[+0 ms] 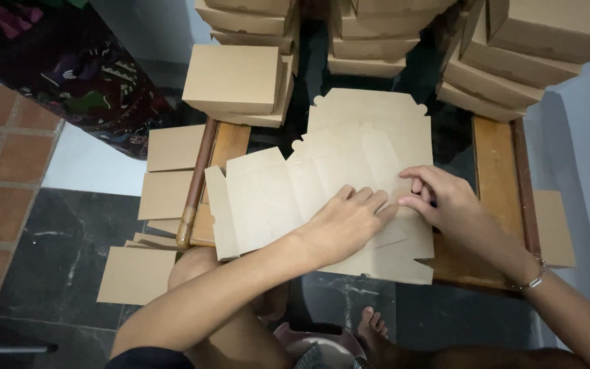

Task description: Folding flat cardboard sheets into boxes

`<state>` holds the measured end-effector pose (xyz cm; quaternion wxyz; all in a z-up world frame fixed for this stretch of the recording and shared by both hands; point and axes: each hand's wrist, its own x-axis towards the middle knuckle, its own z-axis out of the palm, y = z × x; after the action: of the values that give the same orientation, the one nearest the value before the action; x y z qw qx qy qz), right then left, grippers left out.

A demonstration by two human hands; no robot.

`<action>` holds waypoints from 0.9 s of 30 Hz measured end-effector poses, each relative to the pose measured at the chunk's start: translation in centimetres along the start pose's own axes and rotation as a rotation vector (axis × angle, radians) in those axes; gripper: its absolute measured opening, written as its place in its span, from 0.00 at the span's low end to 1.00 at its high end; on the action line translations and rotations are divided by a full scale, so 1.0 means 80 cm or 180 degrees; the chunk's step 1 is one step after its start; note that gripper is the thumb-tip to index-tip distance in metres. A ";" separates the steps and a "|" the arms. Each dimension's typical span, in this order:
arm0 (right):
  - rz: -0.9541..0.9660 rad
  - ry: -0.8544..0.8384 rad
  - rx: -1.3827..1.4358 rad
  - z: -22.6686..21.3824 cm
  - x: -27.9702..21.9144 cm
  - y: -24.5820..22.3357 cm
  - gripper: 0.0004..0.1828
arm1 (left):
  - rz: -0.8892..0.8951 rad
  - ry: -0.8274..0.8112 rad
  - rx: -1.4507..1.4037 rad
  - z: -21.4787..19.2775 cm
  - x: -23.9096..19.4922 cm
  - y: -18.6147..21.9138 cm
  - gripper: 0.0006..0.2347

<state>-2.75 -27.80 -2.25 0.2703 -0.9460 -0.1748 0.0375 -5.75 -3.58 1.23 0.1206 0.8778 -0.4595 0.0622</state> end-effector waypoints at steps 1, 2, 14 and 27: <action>0.0002 0.0001 0.0000 -0.003 0.000 -0.002 0.23 | 0.0002 -0.0001 0.0000 0.003 -0.001 0.001 0.12; 0.0060 -0.0002 0.0008 -0.006 0.000 -0.004 0.23 | -0.0014 -0.0014 0.0036 0.006 -0.001 0.001 0.12; 0.0330 -0.0261 -0.0164 -0.022 0.002 0.000 0.30 | 0.0016 -0.0504 -0.0333 0.017 0.006 -0.001 0.18; 0.0623 -0.0406 -0.0723 -0.043 -0.005 0.002 0.44 | 0.0138 -0.0595 -0.0588 0.041 0.012 -0.021 0.16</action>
<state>-2.48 -29.80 0.59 0.1450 -0.9787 -0.1016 0.1036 -3.81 -4.33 -1.95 0.1561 0.8547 -0.4914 -0.0598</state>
